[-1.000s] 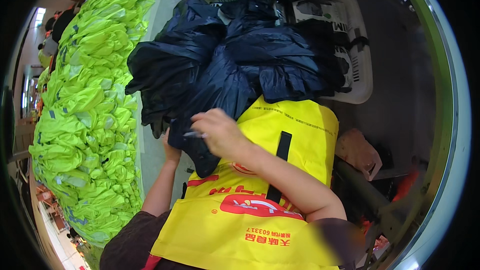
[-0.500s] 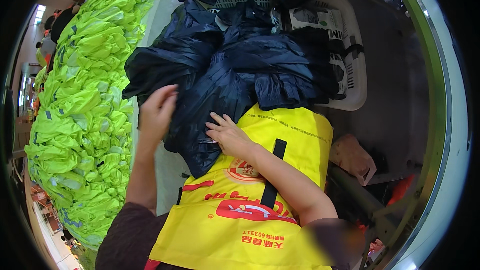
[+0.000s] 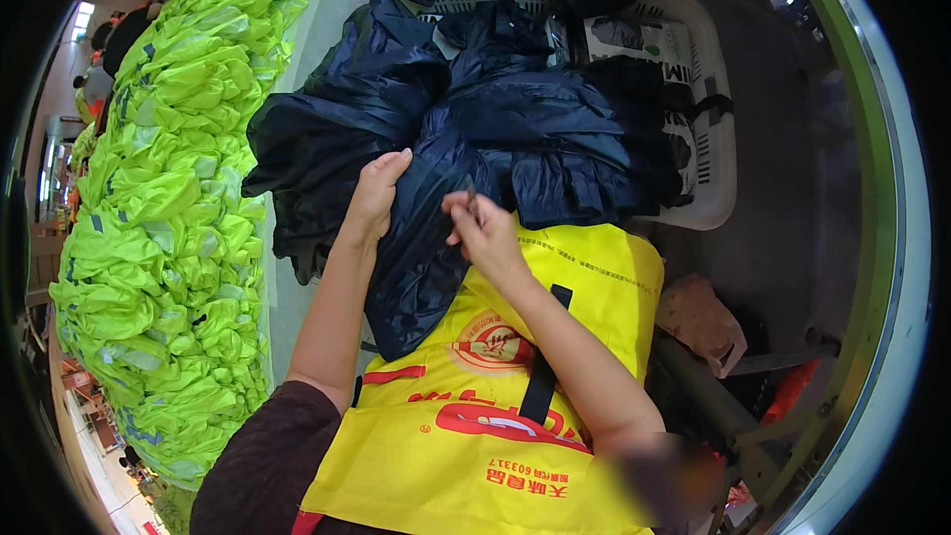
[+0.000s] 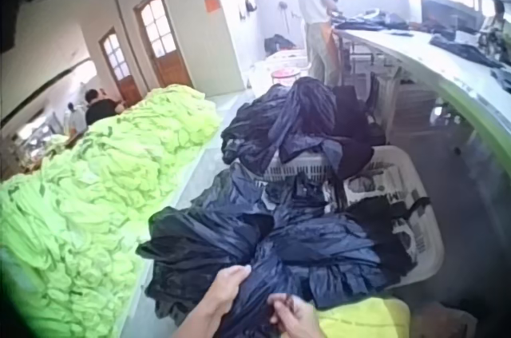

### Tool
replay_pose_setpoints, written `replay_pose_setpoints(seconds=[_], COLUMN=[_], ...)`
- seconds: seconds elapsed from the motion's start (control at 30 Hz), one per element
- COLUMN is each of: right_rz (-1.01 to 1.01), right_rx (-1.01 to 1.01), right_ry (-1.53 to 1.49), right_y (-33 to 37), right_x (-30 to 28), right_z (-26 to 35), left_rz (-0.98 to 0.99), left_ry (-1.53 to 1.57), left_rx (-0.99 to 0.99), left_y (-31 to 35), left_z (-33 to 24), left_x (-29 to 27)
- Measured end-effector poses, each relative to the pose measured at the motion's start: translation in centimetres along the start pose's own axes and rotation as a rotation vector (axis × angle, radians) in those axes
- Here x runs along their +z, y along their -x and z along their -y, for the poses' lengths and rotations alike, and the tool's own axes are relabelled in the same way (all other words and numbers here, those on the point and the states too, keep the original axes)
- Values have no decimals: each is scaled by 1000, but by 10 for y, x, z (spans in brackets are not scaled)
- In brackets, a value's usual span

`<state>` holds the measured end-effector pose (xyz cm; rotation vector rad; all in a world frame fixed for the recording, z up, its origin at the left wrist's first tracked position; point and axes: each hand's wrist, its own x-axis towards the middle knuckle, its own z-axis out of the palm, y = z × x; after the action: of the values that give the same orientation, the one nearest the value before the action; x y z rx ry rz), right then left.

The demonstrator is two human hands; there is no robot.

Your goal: The person uses a small blade to cut tags off black garments. They pick up each garment, cut the tag, and place the item back on the pile.

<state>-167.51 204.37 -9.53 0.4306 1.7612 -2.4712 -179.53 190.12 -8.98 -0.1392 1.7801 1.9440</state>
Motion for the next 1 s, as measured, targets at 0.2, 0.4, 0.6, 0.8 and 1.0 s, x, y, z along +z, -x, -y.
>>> replay_pose_setpoints(seconds=[0.2, 0.4, 0.6, 0.8, 1.0], right_rz=[-161, -222, -143, -147, -89], right_rx=[79, 49, 138, 120, 270], right_ry=[246, 401, 101, 154, -8], right_y=[-47, -56, -59, -56, -42], right_x=[6, 15, 13, 9, -17], right_z=[20, 13, 6, 4, 13], left_rz=[-40, 4, 43, -190, -255], left_ry=[162, 199, 117, -287, -586], left_rx=[-138, -133, -43, 249, 440], left_y=[10, 6, 7, -2, -20], left_z=[-7, 1, 7, 5, -15], left_x=[12, 7, 13, 12, -30])
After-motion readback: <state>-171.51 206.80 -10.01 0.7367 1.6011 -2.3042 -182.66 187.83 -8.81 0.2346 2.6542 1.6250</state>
